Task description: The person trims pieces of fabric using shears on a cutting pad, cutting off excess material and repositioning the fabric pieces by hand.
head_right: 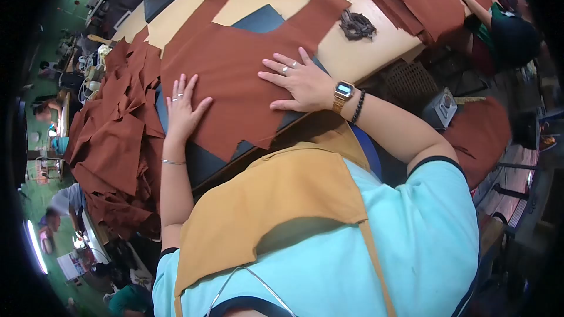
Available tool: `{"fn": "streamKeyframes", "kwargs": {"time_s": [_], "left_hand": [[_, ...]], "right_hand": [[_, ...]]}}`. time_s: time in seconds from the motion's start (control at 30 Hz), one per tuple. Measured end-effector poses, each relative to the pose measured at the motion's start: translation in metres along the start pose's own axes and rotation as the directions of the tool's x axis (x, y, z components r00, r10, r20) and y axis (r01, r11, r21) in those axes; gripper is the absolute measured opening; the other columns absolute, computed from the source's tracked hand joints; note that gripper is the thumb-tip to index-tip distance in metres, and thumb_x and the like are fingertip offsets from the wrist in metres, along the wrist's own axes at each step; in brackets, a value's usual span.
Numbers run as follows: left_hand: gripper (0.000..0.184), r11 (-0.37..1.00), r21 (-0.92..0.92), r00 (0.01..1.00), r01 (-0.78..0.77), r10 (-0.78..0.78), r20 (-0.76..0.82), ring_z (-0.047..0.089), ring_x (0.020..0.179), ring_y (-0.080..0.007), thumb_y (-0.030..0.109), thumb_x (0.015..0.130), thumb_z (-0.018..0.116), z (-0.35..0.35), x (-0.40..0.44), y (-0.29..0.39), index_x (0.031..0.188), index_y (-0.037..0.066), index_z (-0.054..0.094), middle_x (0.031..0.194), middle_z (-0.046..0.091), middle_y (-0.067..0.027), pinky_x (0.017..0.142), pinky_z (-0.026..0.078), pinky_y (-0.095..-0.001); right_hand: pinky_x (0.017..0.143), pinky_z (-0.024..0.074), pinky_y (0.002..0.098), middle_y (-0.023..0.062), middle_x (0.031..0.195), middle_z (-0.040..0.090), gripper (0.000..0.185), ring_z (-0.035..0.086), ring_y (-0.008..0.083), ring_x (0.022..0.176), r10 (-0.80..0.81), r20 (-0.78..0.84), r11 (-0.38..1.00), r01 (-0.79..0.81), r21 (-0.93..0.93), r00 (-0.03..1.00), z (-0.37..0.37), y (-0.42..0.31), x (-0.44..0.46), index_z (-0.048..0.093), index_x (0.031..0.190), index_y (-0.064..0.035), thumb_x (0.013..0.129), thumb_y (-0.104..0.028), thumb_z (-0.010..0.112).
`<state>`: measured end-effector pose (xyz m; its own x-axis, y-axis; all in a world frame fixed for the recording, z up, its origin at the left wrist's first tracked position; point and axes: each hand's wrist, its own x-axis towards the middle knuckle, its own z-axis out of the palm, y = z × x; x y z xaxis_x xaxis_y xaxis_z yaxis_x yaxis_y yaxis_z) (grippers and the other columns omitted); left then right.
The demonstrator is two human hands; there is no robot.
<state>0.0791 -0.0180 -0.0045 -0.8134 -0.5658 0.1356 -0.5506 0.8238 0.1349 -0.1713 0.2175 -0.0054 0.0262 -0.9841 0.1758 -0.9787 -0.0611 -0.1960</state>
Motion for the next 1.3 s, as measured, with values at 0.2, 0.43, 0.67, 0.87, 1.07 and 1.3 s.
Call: {"fn": "streamKeyframes", "kwargs": {"time_s": [0.2, 0.43, 0.67, 0.87, 1.07, 1.3], "left_hand": [[0.079, 0.953, -0.017, 0.939, 0.303, -0.302, -0.166, 0.018, 0.143, -0.0366, 0.061, 0.088, 0.051, 0.002, -0.001, -0.033, 0.147, 0.012, 0.030, 0.153, 0.024, -0.0191, 0.108, 0.018, -0.0635], [0.052, 0.947, -0.084, 0.930, 0.311, -0.322, -0.176, 0.040, 0.131, -0.0337, 0.043, 0.095, 0.048, -0.004, -0.003, -0.057, 0.129, 0.003, 0.049, 0.144, 0.039, -0.0206, 0.103, 0.033, -0.0505], [0.042, -0.177, -0.933, 0.808, 0.313, -0.467, 0.360, 0.056, 0.116, -0.0285, 0.027, 0.097, 0.051, -0.017, 0.041, -0.050, 0.129, 0.000, 0.049, 0.127, 0.058, -0.0156, 0.100, 0.043, -0.0398], [0.044, -0.637, -0.768, 0.949, 0.068, -0.195, 0.246, 0.059, 0.090, -0.0154, -0.003, 0.088, 0.059, 0.015, 0.066, -0.165, 0.129, 0.011, 0.049, 0.098, 0.059, -0.0069, 0.082, 0.052, -0.0272], [0.049, 0.729, -0.685, 0.641, 0.015, -0.532, -0.553, 0.052, 0.102, -0.0234, 0.002, 0.081, 0.068, -0.032, 0.053, -0.136, 0.127, 0.002, 0.051, 0.114, 0.052, -0.0127, 0.093, 0.044, -0.0348], [0.072, 0.946, -0.046, 0.947, 0.321, -0.320, 0.028, 0.010, 0.144, -0.0389, 0.061, 0.090, 0.047, -0.012, 0.004, 0.033, 0.148, 0.022, 0.028, 0.156, 0.014, -0.0168, 0.103, 0.013, -0.0731]], "right_hand": [[0.109, 0.0152, 0.0655, 0.0097, 0.152, 0.031, 0.071, 0.026, 0.0280, 0.141, 0.006, 0.003, 1.000, -0.006, -0.012, 1.000, 0.008, -0.007, 0.015, 0.039, 0.143, -0.0168, 0.088, -0.062, 0.047], [0.110, 0.0183, 0.0631, 0.0080, 0.149, 0.036, 0.070, 0.029, 0.0258, 0.140, 0.029, -0.047, 0.999, -0.028, 0.020, 0.998, 0.006, -0.011, 0.014, 0.044, 0.140, -0.0171, 0.086, -0.062, 0.051], [0.110, 0.0200, 0.0619, 0.0082, 0.148, 0.038, 0.070, 0.031, 0.0254, 0.139, 0.047, -0.069, 0.998, -0.045, 0.033, 0.997, 0.006, -0.011, 0.015, 0.048, 0.137, -0.0148, 0.085, -0.062, 0.053], [0.110, 0.0200, 0.0614, 0.0089, 0.148, 0.038, 0.070, 0.032, 0.0266, 0.138, 0.041, -0.077, 0.998, -0.038, 0.048, 0.996, 0.008, -0.009, 0.014, 0.049, 0.136, -0.0148, 0.085, -0.062, 0.053], [0.109, 0.0189, 0.0649, 0.0109, 0.148, 0.037, 0.072, 0.030, 0.0287, 0.139, 0.045, -0.118, 0.999, -0.045, 0.005, 0.992, 0.006, -0.011, 0.012, 0.047, 0.137, -0.0143, 0.086, -0.064, 0.050], [0.106, 0.0173, 0.0683, 0.0133, 0.149, 0.035, 0.071, 0.032, 0.0318, 0.138, 0.135, -0.132, 0.982, -0.150, -0.115, 0.982, 0.029, -0.035, 0.018, 0.040, 0.142, -0.0134, 0.090, -0.062, 0.042]]}}
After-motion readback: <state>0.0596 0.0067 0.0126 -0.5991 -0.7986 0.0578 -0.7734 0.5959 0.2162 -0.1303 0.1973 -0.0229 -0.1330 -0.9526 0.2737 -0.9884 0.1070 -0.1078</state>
